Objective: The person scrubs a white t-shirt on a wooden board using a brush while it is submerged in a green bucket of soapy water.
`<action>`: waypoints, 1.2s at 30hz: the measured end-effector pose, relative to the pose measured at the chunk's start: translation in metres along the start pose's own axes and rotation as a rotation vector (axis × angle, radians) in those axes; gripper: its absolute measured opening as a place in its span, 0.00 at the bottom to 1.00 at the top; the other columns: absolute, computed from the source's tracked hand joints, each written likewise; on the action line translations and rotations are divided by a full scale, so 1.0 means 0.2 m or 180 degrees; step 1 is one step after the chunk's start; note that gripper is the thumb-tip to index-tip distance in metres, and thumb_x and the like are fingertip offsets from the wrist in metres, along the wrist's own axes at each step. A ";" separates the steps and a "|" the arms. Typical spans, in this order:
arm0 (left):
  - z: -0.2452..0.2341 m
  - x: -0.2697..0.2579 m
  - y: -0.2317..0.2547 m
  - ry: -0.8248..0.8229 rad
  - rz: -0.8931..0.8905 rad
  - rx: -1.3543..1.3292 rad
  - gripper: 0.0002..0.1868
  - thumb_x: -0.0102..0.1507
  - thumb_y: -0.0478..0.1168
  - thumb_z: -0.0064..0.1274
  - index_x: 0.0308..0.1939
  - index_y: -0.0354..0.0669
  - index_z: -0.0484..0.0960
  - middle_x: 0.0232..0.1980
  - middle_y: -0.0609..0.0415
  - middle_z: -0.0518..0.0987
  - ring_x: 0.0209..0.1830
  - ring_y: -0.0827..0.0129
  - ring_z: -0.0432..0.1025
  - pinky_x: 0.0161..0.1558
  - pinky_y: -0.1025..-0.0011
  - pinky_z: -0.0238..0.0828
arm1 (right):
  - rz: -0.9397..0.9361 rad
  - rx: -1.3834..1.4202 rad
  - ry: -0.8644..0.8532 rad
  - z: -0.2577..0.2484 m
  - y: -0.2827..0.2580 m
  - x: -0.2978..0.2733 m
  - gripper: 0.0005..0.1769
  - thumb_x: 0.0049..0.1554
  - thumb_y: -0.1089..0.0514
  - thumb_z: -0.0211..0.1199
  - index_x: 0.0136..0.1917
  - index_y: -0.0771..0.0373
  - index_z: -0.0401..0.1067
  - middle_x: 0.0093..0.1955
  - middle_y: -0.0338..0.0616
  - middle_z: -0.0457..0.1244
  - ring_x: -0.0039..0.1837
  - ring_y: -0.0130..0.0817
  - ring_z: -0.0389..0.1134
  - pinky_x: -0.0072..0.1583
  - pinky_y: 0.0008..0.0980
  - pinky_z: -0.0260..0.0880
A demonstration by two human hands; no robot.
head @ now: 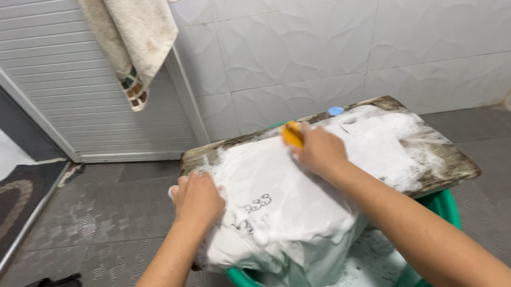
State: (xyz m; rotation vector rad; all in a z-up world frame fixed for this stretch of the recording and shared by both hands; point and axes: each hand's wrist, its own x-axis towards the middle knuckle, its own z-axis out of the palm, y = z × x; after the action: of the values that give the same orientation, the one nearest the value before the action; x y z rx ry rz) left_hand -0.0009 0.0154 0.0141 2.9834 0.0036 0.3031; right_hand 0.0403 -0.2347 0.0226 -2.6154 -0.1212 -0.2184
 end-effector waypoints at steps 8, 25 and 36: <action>-0.02 0.03 -0.04 -0.0091 -0.0329 -0.0372 0.16 0.57 0.40 0.53 0.47 0.39 0.85 0.52 0.42 0.82 0.58 0.46 0.74 0.57 0.48 0.67 | -0.0957 -0.0017 -0.0505 0.21 -0.27 -0.04 0.28 0.52 0.45 0.68 0.64 0.53 0.70 0.50 0.55 0.69 0.52 0.53 0.71 0.56 0.49 0.70; 0.01 0.00 -0.11 -0.0122 -0.0331 -0.0456 0.18 0.60 0.43 0.51 0.51 0.39 0.82 0.55 0.42 0.81 0.58 0.46 0.74 0.59 0.46 0.66 | -0.0380 0.0256 0.0236 0.19 -0.30 0.03 0.30 0.54 0.50 0.64 0.71 0.44 0.69 0.54 0.52 0.68 0.53 0.52 0.72 0.57 0.49 0.71; -0.03 -0.01 -0.07 -0.0333 -0.0327 -0.0277 0.16 0.60 0.37 0.50 0.50 0.38 0.82 0.54 0.40 0.82 0.59 0.47 0.76 0.61 0.48 0.66 | -0.0117 -0.0226 -0.0127 0.02 -0.17 0.02 0.28 0.59 0.45 0.61 0.68 0.59 0.66 0.55 0.57 0.67 0.54 0.54 0.72 0.56 0.51 0.71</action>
State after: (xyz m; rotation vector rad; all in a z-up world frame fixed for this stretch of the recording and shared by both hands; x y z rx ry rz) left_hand -0.0043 0.0295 0.0179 2.8963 0.1286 0.1317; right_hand 0.0406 -0.2034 0.0351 -2.6907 -0.1784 -0.1867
